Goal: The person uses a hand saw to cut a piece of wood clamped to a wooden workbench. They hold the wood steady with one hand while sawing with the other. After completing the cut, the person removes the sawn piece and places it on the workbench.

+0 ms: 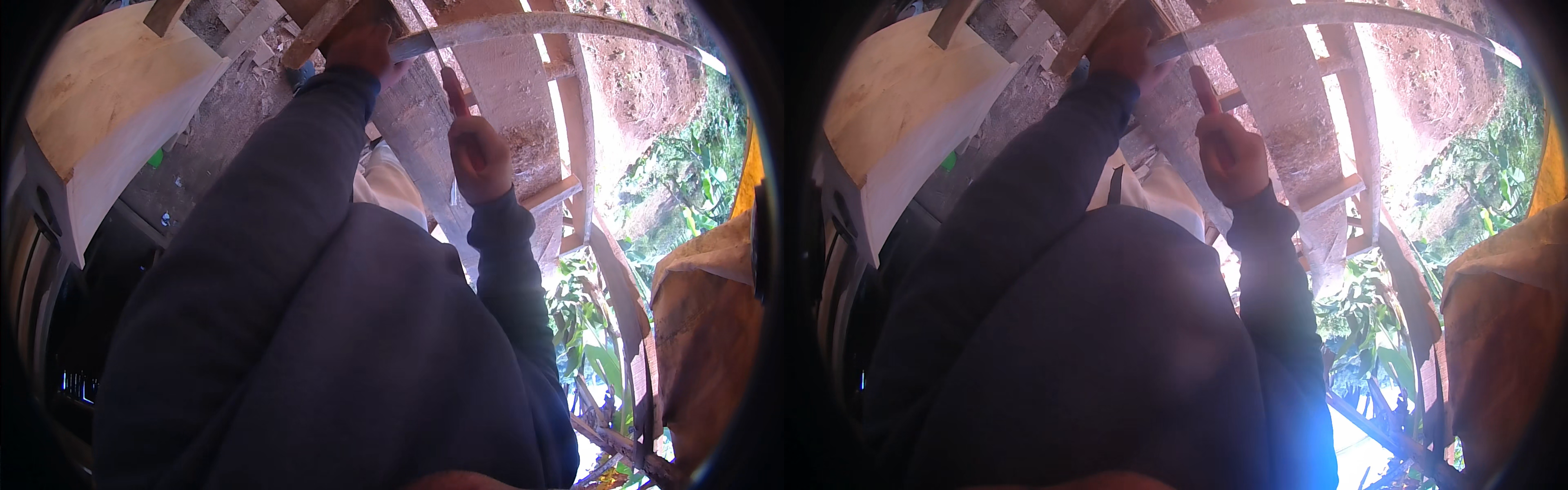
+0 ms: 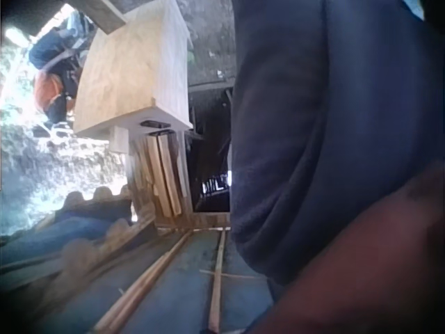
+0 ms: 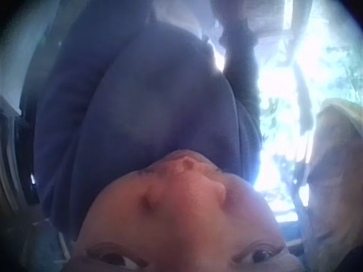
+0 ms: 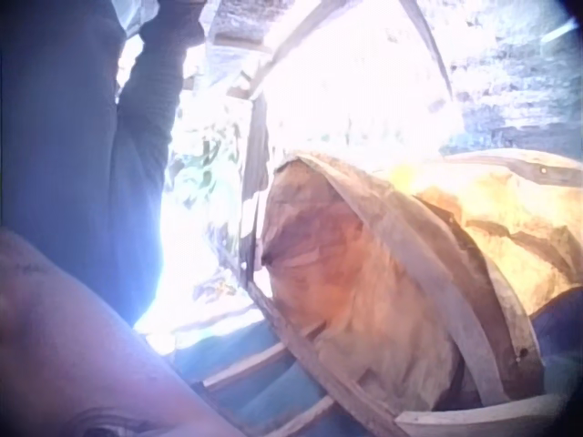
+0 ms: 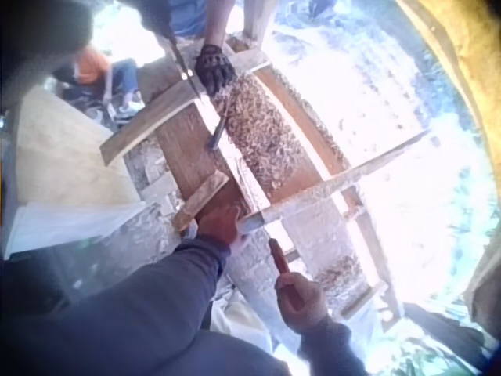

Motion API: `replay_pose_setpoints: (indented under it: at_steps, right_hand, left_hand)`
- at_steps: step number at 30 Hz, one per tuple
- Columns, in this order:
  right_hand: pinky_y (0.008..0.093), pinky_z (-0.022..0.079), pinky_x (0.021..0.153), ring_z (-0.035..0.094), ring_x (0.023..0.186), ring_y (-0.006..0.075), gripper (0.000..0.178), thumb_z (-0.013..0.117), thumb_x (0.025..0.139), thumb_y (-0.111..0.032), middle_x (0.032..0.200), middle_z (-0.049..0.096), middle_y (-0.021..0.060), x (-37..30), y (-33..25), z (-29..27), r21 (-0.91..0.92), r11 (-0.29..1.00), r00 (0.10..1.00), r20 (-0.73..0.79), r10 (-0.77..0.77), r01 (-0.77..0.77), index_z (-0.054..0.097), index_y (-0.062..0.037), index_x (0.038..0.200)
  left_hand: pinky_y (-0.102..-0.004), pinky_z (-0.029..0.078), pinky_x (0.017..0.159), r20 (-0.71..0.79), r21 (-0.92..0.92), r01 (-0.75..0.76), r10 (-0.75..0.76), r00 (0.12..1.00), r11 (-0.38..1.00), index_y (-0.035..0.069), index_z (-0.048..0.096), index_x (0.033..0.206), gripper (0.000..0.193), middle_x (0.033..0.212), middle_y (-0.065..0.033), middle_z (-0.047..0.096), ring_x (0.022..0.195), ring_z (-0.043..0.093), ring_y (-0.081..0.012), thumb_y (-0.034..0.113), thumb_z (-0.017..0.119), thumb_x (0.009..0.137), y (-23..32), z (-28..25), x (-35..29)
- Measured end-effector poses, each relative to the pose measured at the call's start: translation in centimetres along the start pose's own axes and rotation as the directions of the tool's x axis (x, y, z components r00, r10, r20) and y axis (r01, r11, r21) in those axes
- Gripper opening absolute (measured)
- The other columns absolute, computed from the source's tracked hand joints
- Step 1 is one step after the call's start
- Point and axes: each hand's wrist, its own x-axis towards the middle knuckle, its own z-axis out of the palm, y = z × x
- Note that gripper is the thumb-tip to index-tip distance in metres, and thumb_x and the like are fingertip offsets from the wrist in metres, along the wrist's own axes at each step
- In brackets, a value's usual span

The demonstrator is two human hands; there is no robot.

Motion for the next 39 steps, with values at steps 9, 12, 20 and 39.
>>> replay_pose_setpoints:
  at_steps: [9,12,20,39]
  right_hand:
    - [0.0256,0.048,0.072,0.062,0.078,0.0091,0.023,0.055,0.092,0.015,0.09,0.067,0.0065,-10.3,-2.5,-2.6,-0.059,0.998,0.999,0.014,0.039,-0.039,0.063,-0.0028,0.103]
    - [0.0266,0.044,0.066,0.059,0.07,0.011,0.024,0.055,0.089,0.016,0.088,0.066,0.0072,-15.8,-3.0,-5.7,-0.113,0.994,0.999,0.039,0.011,-0.006,0.062,-0.0039,0.1]
    - [0.032,0.051,0.065,0.068,0.068,0.0225,0.016,0.061,0.093,0.006,0.079,0.068,0.0129,-4.8,-0.4,-2.8,-0.034,0.999,0.997,0.077,0.027,-0.025,0.067,-0.0058,0.103]
    - [0.0332,0.052,0.064,0.066,0.065,0.0165,0.02,0.061,0.092,0.007,0.076,0.066,0.0072,-6.9,0.2,-3.4,0.03,0.999,0.996,0.089,0.021,-0.024,0.068,-0.0052,0.107]
  left_hand:
    - [-0.0496,0.057,0.099,-0.104,0.088,-0.053,0.062,0.993,0.995,0.011,0.071,0.12,0.063,0.123,-0.0164,0.071,0.116,0.07,-0.0354,0.063,0.078,0.086,0.0,0.3,0.5]
    - [-0.0508,0.057,0.098,-0.1,0.083,-0.041,0.049,0.994,0.996,0.011,0.071,0.12,0.063,0.122,-0.0158,0.071,0.115,0.07,-0.0363,0.063,0.079,0.085,-0.2,0.5,-0.7]
    - [-0.0514,0.058,0.097,-0.067,0.104,-0.01,0.018,0.998,0.995,0.011,0.072,0.121,0.064,0.123,-0.0169,0.072,0.118,0.07,-0.0346,0.063,0.078,0.085,0.0,0.3,-0.2]
    - [-0.0499,0.059,0.095,-0.042,0.201,0.001,0.008,0.999,0.98,0.006,0.075,0.112,0.063,0.116,-0.0211,0.075,0.113,0.073,-0.0374,0.063,0.076,0.085,1.6,-0.4,-0.4]
